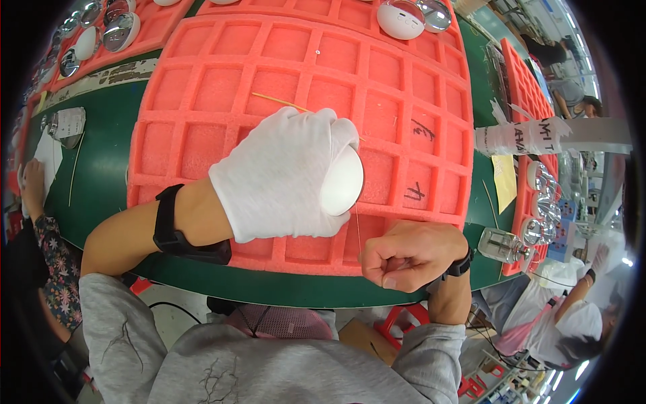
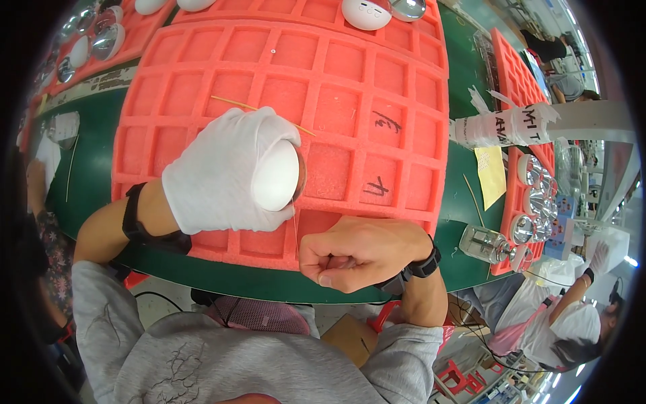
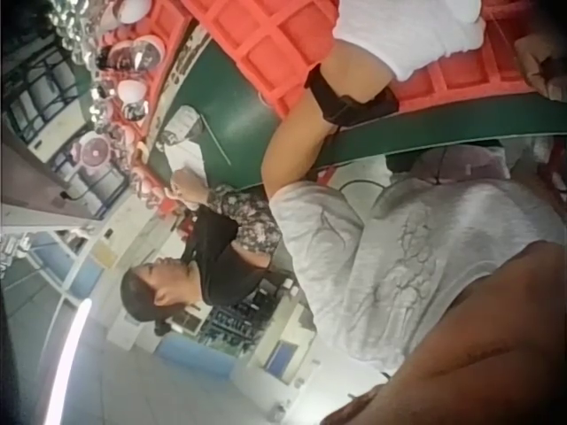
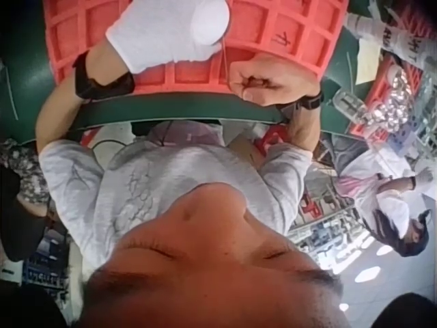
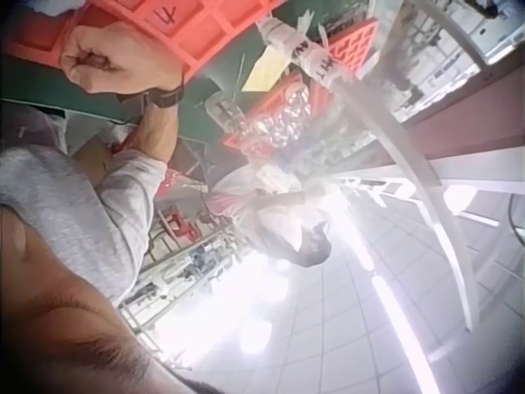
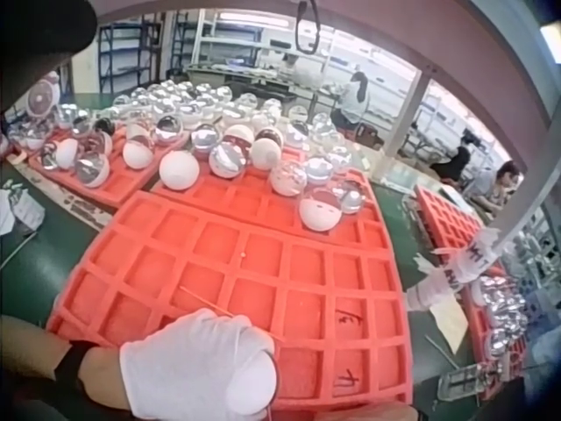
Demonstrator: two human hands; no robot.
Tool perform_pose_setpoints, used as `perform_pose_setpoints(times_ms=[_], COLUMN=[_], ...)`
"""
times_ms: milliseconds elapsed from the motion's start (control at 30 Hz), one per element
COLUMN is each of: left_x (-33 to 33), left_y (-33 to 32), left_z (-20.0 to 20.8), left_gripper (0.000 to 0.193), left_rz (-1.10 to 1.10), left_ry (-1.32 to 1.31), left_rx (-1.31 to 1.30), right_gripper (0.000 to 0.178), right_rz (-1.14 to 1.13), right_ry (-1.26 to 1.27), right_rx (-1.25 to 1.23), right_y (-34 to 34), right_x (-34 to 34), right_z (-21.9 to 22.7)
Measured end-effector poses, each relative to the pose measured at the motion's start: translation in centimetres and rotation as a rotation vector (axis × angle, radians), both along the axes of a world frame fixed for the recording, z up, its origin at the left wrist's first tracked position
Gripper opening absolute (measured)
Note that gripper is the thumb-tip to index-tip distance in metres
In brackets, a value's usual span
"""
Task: The person scrapes the edge of a white and clear plastic sphere with a wooden stick, wipes it with a cloth, and then repeats the scraping and wiping process on a second sphere.
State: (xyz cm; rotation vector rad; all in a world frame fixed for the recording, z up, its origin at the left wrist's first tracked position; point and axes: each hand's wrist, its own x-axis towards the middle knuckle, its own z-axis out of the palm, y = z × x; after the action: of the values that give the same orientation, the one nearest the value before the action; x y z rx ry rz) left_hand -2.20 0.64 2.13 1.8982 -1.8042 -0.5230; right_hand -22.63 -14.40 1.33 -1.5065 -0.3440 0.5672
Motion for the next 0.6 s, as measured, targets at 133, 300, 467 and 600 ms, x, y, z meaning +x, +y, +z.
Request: perform_pose_setpoints(times_ms=[133,300,467,600], left_x=[0.09,0.12,0.02,0.05], left_y=[0.1,0.18,0.23,0.23], left_z=[0.13,-0.1,-0.15,-0.15], left_gripper=[0.062,0.062,0.062,0.062], left_rz=[0.004,-0.005,-0.003,-0.005], left_ry=[-0.007,0.001,-0.002,-0.005], left_rx=[0.006,-0.024,-0.032,-0.041], right_gripper=[0.012,0.011,0.009,0.009], right_rz=[0.022,0.062,0.083,0.093], right_ry=[-0.004,0.01,0.044,0.037], right_rx=[-0.019,0.003,0.033,0.034], right_y=[0.02,0.03,0.21,0.37], right_x=[0.11,0.1,0.04,0.0], right_z=[0.11,0.07,0.08,0.0])
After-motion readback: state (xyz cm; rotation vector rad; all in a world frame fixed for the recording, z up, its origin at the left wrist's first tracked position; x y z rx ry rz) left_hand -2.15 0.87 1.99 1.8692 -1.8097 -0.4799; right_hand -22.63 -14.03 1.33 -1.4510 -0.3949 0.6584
